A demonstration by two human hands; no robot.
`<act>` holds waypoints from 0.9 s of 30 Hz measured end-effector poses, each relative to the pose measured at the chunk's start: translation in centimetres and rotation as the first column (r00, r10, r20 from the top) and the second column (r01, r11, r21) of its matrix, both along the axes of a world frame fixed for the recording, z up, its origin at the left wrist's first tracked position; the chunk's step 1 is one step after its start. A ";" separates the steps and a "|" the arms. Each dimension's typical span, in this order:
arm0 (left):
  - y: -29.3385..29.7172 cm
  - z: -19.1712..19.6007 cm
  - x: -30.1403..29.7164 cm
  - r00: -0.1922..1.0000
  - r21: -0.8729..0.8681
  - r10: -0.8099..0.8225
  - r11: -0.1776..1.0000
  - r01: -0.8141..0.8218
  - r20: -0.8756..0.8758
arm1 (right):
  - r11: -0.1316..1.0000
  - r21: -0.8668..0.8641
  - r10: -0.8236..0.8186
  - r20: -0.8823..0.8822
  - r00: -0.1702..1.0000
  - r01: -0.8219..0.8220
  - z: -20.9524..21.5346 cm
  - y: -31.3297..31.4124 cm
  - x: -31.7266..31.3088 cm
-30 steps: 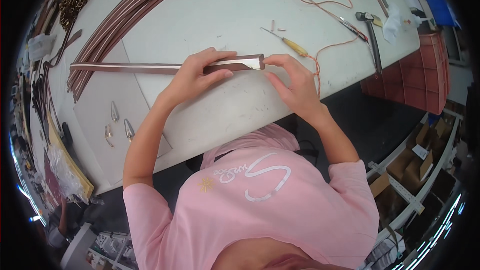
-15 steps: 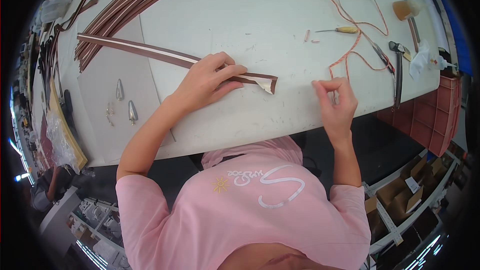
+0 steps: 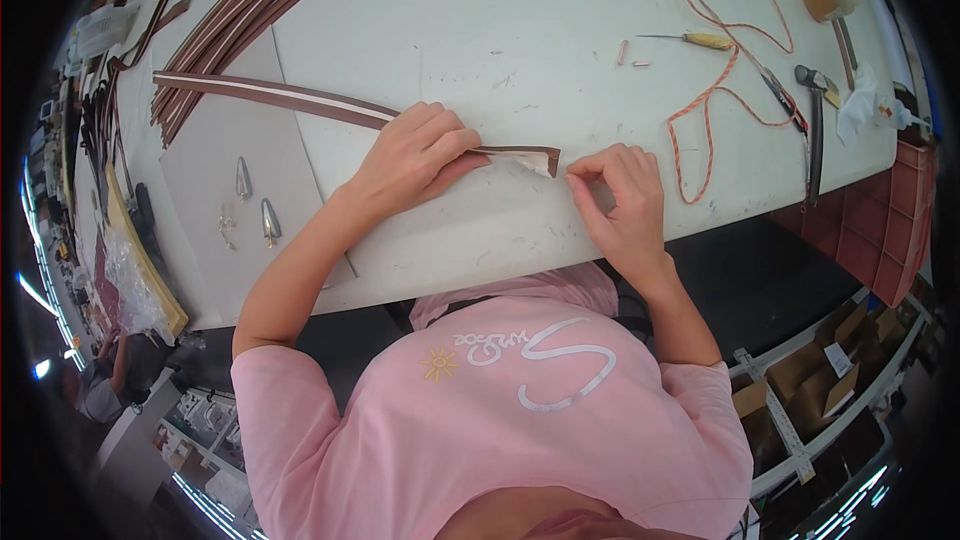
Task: Applying glue to and assembling small leather and hardware components at a workbench.
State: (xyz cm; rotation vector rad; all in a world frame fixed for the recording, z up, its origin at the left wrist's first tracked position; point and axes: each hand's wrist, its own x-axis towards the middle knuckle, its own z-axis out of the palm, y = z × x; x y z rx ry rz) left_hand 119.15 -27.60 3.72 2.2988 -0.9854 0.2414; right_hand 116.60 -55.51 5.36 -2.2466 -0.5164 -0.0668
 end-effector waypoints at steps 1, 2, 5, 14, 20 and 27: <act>0.0 0.1 0.1 1.000 0.007 0.004 1.000 -0.004 -0.002 | 1.000 -0.003 0.001 -0.018 1.000 -0.001 0.1 0.0 0.1; 0.0 0.3 0.1 1.000 0.015 0.009 1.000 -0.009 -0.002 | 1.000 0.000 0.001 -0.014 1.000 -0.001 0.4 0.2 0.1; 0.3 1.1 0.0 1.000 0.024 -0.004 1.000 0.004 -0.003 | 0.958 0.217 -0.141 -0.217 0.966 0.189 1.2 1.3 0.6; -1.3 4.9 3.0 0.994 0.015 0.068 0.997 -0.070 0.086 | 0.785 0.573 0.148 -0.542 0.827 0.235 5.1 1.1 5.3; -0.7 7.5 5.2 0.980 0.056 0.151 0.986 -0.159 0.130 | 0.916 0.392 0.148 -0.520 0.841 0.081 7.6 3.1 10.0; 16.1 7.1 10.1 0.668 0.246 0.613 0.632 -0.735 0.421 | 0.854 0.472 0.047 -0.490 0.871 0.220 8.1 2.3 19.6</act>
